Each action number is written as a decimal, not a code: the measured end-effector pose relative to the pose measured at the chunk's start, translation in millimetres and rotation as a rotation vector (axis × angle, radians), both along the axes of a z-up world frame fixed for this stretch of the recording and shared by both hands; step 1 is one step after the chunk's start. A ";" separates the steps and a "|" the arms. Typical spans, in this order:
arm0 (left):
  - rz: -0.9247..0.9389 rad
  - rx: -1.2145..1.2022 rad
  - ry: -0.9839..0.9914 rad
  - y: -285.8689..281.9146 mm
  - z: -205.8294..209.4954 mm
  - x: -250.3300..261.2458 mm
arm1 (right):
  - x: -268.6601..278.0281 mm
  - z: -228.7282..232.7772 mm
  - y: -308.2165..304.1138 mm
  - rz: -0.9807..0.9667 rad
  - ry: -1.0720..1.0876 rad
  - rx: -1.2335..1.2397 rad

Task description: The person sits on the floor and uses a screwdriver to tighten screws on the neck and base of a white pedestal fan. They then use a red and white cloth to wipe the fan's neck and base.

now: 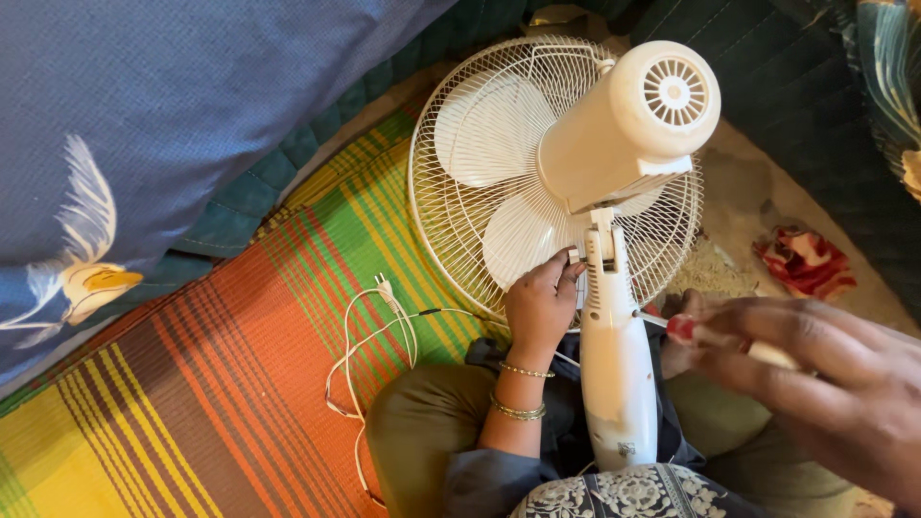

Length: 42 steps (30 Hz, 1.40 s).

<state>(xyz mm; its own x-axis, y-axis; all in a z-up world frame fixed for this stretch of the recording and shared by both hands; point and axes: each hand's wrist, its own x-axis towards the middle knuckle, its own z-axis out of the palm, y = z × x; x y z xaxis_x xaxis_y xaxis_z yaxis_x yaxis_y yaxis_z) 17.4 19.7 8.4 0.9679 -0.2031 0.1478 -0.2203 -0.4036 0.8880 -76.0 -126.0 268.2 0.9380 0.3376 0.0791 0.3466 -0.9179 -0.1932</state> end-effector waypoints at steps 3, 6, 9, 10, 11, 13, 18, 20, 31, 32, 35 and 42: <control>-0.008 -0.036 -0.015 1.3 0.6 -0.5 | -12.7 -6.2 18.9 -0.317 -0.087 -0.062; -0.002 -0.034 -0.035 1.7 2.3 -0.6 | -22.9 -14.3 26.1 -0.520 -0.100 -0.171; 0.004 -0.053 0.025 1.3 7.8 -1.0 | -30.9 -21.1 23.6 -0.667 -0.051 -0.272; -0.016 -0.036 0.026 1.0 11.0 -0.9 | -29.0 -23.6 20.4 -0.703 -0.082 -0.298; -0.036 -0.018 0.027 1.5 14.8 -1.4 | -29.4 -23.9 19.8 -0.735 -0.094 -0.361; -0.054 -0.036 -0.098 0.5 24.5 -2.3 | -28.5 -25.2 21.9 -0.785 -0.106 -0.521; -0.527 -0.529 -0.241 5.4 64.9 -43.1 | -33.5 -15.1 29.1 -0.711 -0.019 -0.745; -0.665 -0.634 -0.236 -7.1 85.4 -65.9 | -35.4 -3.3 33.8 -0.632 0.002 -0.811; -0.661 -0.744 -0.126 -51.6 36.9 -55.8 | -67.2 -13.6 58.6 -0.467 -0.099 -0.570; -0.848 -0.712 -0.020 -49.7 29.7 -40.5 | -69.7 -18.1 56.3 -0.452 -0.079 -0.540; -1.141 -0.536 0.150 -39.5 -0.1 8.6 | -71.3 -36.6 50.7 -0.280 -0.224 -0.429; -1.201 -0.388 -0.060 -44.4 -61.4 55.4 | -53.5 -40.3 33.0 -0.404 -0.311 0.131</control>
<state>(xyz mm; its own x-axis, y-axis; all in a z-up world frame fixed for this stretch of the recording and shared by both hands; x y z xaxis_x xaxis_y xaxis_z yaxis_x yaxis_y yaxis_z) 72.8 -24.7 -53.0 0.1936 -0.8810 0.4317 -0.3099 0.3626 0.8789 -129.5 -93.0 227.9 0.9166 -0.0778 0.3921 0.0291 -0.9653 -0.2596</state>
